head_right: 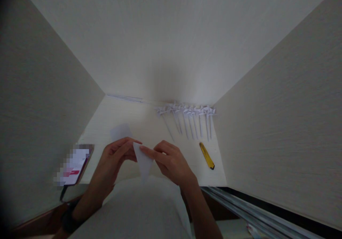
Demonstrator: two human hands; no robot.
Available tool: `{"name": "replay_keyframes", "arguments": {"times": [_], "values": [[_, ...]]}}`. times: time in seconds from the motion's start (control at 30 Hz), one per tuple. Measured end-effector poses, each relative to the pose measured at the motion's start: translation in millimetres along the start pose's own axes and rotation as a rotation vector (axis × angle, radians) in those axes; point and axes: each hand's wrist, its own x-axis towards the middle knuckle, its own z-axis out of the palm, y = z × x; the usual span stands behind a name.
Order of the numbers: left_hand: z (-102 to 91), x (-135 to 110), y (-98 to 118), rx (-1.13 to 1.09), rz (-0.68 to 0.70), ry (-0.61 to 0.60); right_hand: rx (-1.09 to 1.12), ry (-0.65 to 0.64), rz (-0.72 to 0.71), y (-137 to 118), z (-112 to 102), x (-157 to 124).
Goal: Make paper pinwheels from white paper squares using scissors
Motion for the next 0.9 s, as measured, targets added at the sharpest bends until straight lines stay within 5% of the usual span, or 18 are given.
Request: {"name": "replay_keyframes", "arguments": {"times": [0.1,0.23,0.37,0.63,0.8,0.9], "values": [[1.1,1.3,1.4,0.054,0.019,0.039,0.039,-0.032,0.049,-2.8,-3.8,0.5],[4.2,3.0,1.2,0.135,0.095,0.118,0.348,0.037,0.388,-9.5,-4.5,4.3],[6.8,2.0,-1.7,0.262,0.187,0.164,0.37,0.063,0.634,-13.8,2.1,12.1],[-1.5,3.6,-4.5,0.399,0.201,0.063,0.298,0.063,0.671,-13.4,4.4,16.5],[-3.1,6.8,-11.8,0.398,0.246,0.189,0.341,0.039,0.72,-12.0,12.4,14.9],[-4.5,8.0,-12.9,0.426,0.25,0.162,0.28,0.055,0.734,-12.5,12.6,14.0]]}}
